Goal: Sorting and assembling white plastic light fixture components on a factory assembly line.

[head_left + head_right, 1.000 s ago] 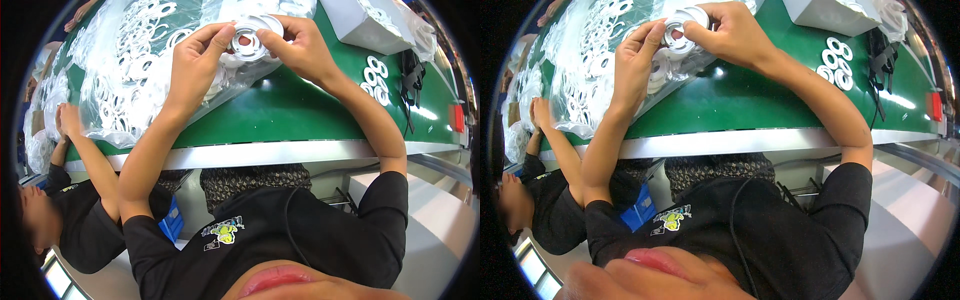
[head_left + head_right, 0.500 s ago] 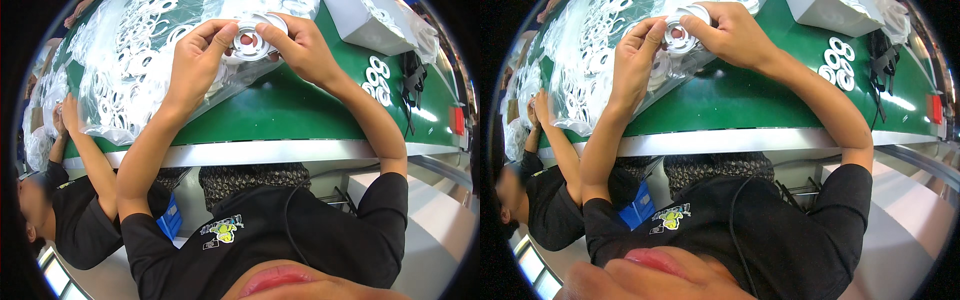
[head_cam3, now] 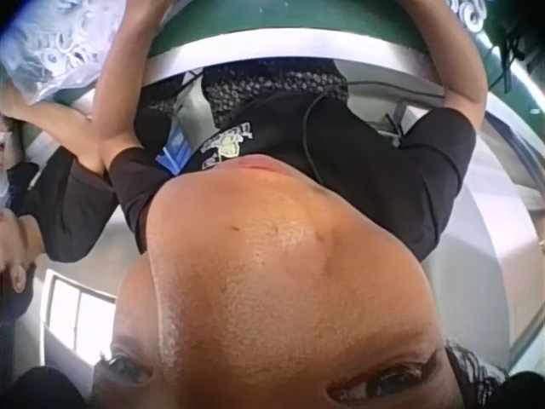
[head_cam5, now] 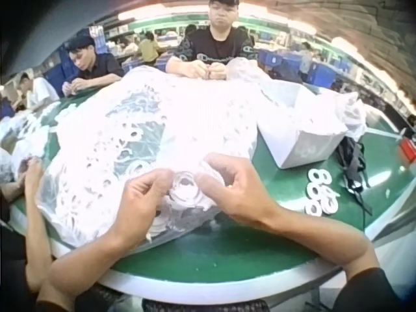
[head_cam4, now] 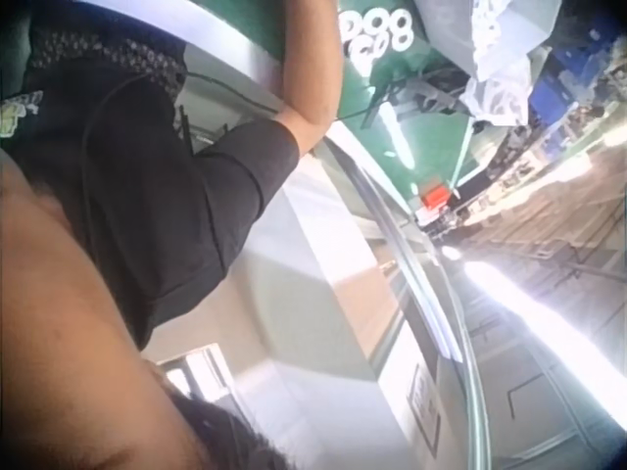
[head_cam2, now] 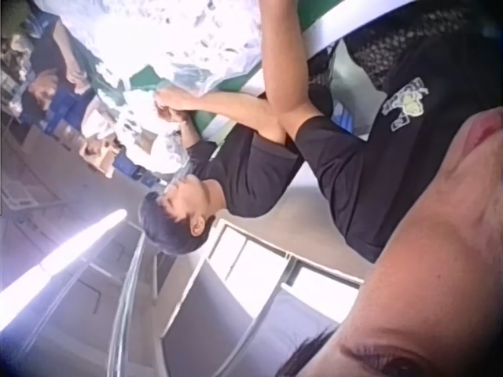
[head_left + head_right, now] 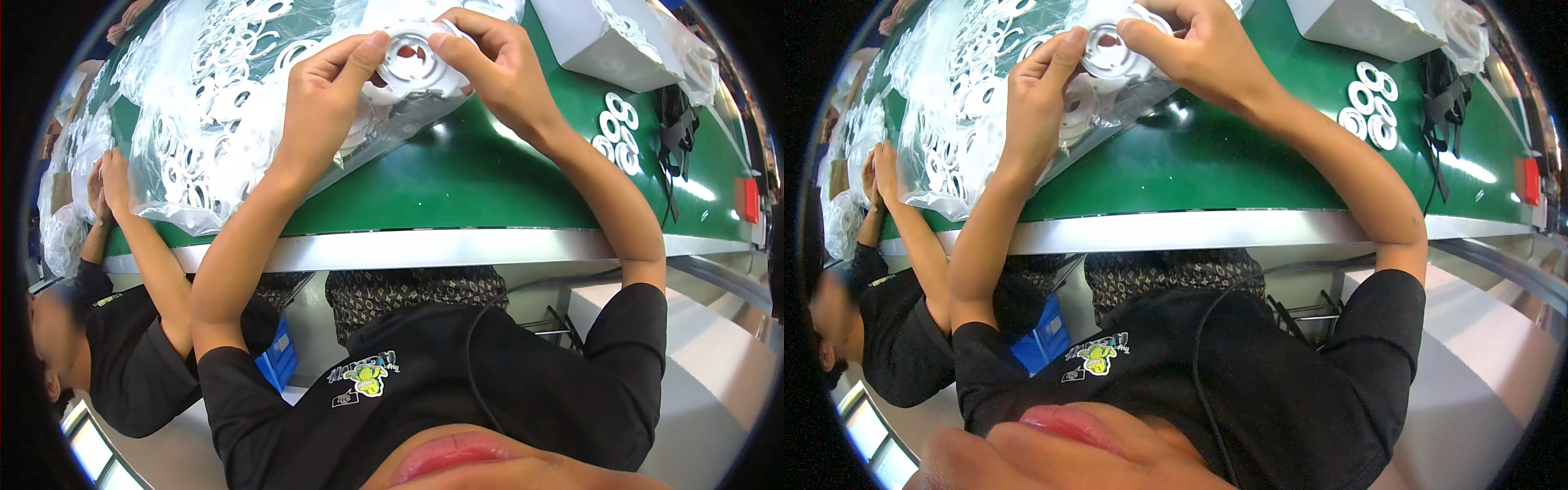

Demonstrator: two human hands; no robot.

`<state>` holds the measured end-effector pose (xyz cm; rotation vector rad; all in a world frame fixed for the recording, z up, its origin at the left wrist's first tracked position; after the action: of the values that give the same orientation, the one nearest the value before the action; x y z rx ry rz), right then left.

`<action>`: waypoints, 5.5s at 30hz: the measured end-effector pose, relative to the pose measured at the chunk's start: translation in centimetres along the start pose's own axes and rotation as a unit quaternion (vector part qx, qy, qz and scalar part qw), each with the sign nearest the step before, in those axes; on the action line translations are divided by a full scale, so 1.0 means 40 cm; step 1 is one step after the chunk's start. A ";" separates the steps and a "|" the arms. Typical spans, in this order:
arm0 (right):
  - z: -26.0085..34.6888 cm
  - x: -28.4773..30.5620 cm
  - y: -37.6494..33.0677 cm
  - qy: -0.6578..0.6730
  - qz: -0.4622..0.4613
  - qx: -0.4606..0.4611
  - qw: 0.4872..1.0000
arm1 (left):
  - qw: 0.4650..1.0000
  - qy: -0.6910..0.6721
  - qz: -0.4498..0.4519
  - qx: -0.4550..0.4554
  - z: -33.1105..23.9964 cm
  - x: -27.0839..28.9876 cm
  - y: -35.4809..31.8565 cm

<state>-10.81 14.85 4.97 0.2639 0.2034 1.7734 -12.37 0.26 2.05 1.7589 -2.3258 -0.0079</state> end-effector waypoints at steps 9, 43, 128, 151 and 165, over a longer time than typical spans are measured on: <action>-0.014 -0.020 -0.003 0.013 0.044 0.001 0.999 | 0.997 0.026 0.045 -0.064 -0.035 -0.020 -0.017; -0.057 -0.028 0.005 -0.016 0.148 -0.090 0.985 | 0.985 -0.034 0.171 -0.004 -0.003 -0.073 -0.013; -0.026 0.413 -0.188 -0.719 -0.097 -0.202 0.658 | 0.790 0.604 0.043 -0.099 0.037 -0.006 0.044; -0.001 0.263 -0.172 -0.494 -0.039 0.037 0.868 | 0.883 0.427 0.139 -0.134 -0.083 0.035 0.100; -0.030 0.284 -0.166 -0.060 -0.131 -0.097 0.985 | 0.934 0.356 0.006 -0.024 0.028 0.124 0.141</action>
<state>-7.27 27.39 2.74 0.1940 -0.0211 1.4981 -19.21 -3.04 2.60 1.3979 -1.7798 0.4864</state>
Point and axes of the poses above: each hand's wrist, its own y-axis towards the middle knuckle, its own x-axis out of the back of the hand, z = x × y, the point moved 9 cm from there along y, towards the middle knuckle, and after that the axes turned 11 degrees about y, right-handed, at the moved point
